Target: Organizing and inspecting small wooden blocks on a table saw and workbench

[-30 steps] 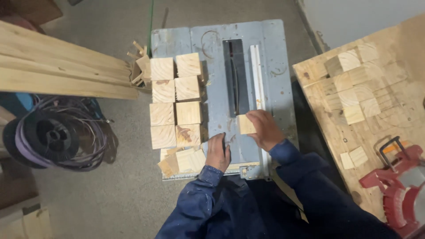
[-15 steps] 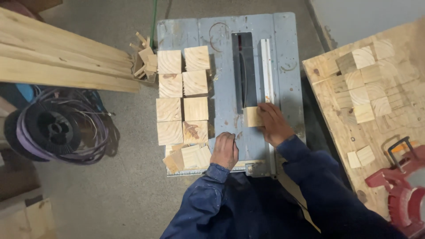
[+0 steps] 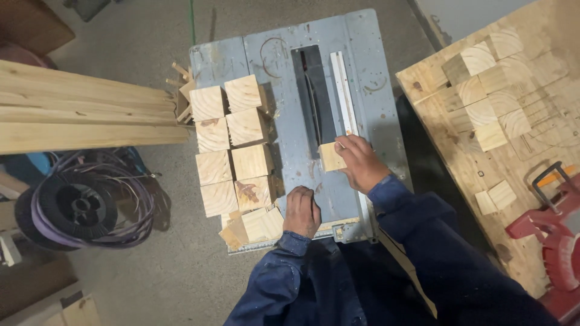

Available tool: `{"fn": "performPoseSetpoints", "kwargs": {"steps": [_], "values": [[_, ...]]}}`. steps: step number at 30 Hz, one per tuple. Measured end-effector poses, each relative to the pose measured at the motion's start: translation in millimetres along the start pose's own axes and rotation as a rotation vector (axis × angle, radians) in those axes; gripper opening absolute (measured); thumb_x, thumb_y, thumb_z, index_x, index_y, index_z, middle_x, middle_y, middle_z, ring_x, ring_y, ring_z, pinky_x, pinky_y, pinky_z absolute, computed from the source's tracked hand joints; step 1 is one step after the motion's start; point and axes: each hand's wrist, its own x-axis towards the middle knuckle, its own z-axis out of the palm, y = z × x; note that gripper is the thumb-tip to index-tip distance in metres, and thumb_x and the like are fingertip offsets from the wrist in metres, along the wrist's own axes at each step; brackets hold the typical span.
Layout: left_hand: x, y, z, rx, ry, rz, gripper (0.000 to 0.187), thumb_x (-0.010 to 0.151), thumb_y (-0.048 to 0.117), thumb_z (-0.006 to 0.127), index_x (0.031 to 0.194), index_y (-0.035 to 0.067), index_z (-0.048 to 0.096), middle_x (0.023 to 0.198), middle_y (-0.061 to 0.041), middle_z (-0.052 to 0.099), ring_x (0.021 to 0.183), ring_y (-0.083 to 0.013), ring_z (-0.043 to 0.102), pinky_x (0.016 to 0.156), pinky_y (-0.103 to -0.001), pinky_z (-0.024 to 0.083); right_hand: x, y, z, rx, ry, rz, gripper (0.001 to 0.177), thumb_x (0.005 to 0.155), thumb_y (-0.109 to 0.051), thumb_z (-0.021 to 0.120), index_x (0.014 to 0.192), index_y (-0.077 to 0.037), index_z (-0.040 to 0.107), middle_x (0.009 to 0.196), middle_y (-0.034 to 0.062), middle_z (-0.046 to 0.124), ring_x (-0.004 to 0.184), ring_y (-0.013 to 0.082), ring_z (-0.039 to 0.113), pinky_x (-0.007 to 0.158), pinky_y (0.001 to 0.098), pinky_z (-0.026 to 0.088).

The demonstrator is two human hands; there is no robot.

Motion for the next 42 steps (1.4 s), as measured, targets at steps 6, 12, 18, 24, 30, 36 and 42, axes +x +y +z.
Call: {"fn": "performPoseSetpoints", "kwargs": {"steps": [6, 12, 18, 24, 30, 36, 42], "values": [[-0.8, 0.7, 0.9, 0.016, -0.02, -0.009, 0.013, 0.092, 0.004, 0.054, 0.098, -0.005, 0.062, 0.098, -0.017, 0.058, 0.103, -0.0426, 0.064, 0.092, -0.05, 0.056, 6.5, 0.8, -0.6, -0.043, 0.039, 0.012, 0.048, 0.096, -0.027, 0.065, 0.134, 0.0, 0.056, 0.135, 0.0164, 0.057, 0.126, 0.0413, 0.052, 0.096, 0.0487, 0.046], [1.8, 2.9, -1.4, 0.002, -0.022, -0.029, 0.008, 0.09, 0.003, 0.054, 0.089, -0.004, 0.059, 0.097, -0.016, 0.057, 0.103, -0.0424, 0.064, 0.092, -0.05, 0.056, 7.3, 10.7, 8.2, -0.104, 0.023, 0.039, 0.047, 0.096, -0.032, 0.061, 0.133, -0.003, 0.056, 0.137, 0.013, 0.056, 0.129, 0.0376, 0.051, 0.09, 0.0455, 0.044], [-4.5, 0.2, 2.0, 0.016, -0.023, -0.023, 0.01, 0.089, 0.003, 0.051, 0.083, -0.002, 0.057, 0.097, -0.016, 0.056, 0.104, -0.0433, 0.064, 0.092, -0.05, 0.056, 21.5, 6.2, -1.5, -0.105, 0.014, 0.06, 0.042, 0.091, -0.029, 0.066, 0.123, -0.003, 0.057, 0.136, 0.0133, 0.058, 0.127, 0.0382, 0.052, 0.085, 0.0456, 0.043], [-3.4, 0.6, 0.9, 0.014, -0.017, -0.014, 0.008, 0.088, 0.003, 0.052, 0.081, -0.001, 0.055, 0.098, -0.017, 0.056, 0.104, -0.0439, 0.063, 0.091, -0.05, 0.055, 32.6, 2.1, -8.9, -0.118, 0.006, 0.066, 0.039, 0.088, -0.026, 0.069, 0.118, -0.003, 0.058, 0.135, 0.0141, 0.059, 0.126, 0.0391, 0.052, 0.082, 0.0467, 0.042], [-6.6, -0.2, 4.1, 0.019, -0.019, -0.026, 0.009, 0.086, 0.002, 0.052, 0.078, -0.003, 0.055, 0.096, -0.017, 0.056, 0.103, -0.0453, 0.064, 0.092, -0.05, 0.056, 35.1, 7.5, -7.2, -0.102, 0.002, 0.085, 0.044, 0.086, -0.025, 0.071, 0.122, -0.003, 0.057, 0.135, 0.0132, 0.059, 0.126, 0.0377, 0.052, 0.084, 0.0457, 0.039], [-6.8, 1.3, 3.0, 0.04, -0.033, -0.045, 0.007, 0.084, 0.002, 0.053, 0.08, -0.003, 0.056, 0.097, -0.017, 0.056, 0.105, -0.0447, 0.064, 0.093, -0.05, 0.056, 38.0, 17.0, -1.3, -0.083, 0.005, 0.097, 0.043, 0.088, -0.027, 0.07, 0.123, -0.004, 0.058, 0.134, 0.0121, 0.06, 0.127, 0.0369, 0.052, 0.088, 0.0466, 0.038], [-10.4, -1.1, 6.1, 0.033, -0.04, -0.045, 0.005, 0.08, 0.001, 0.055, 0.08, -0.004, 0.056, 0.097, -0.017, 0.056, 0.106, -0.0447, 0.063, 0.094, -0.05, 0.055, 42.0, 23.5, 0.8, -0.089, 0.004, 0.103, 0.047, 0.087, -0.026, 0.07, 0.127, -0.005, 0.057, 0.137, 0.0111, 0.059, 0.13, 0.0353, 0.05, 0.091, 0.0459, 0.036]]}}
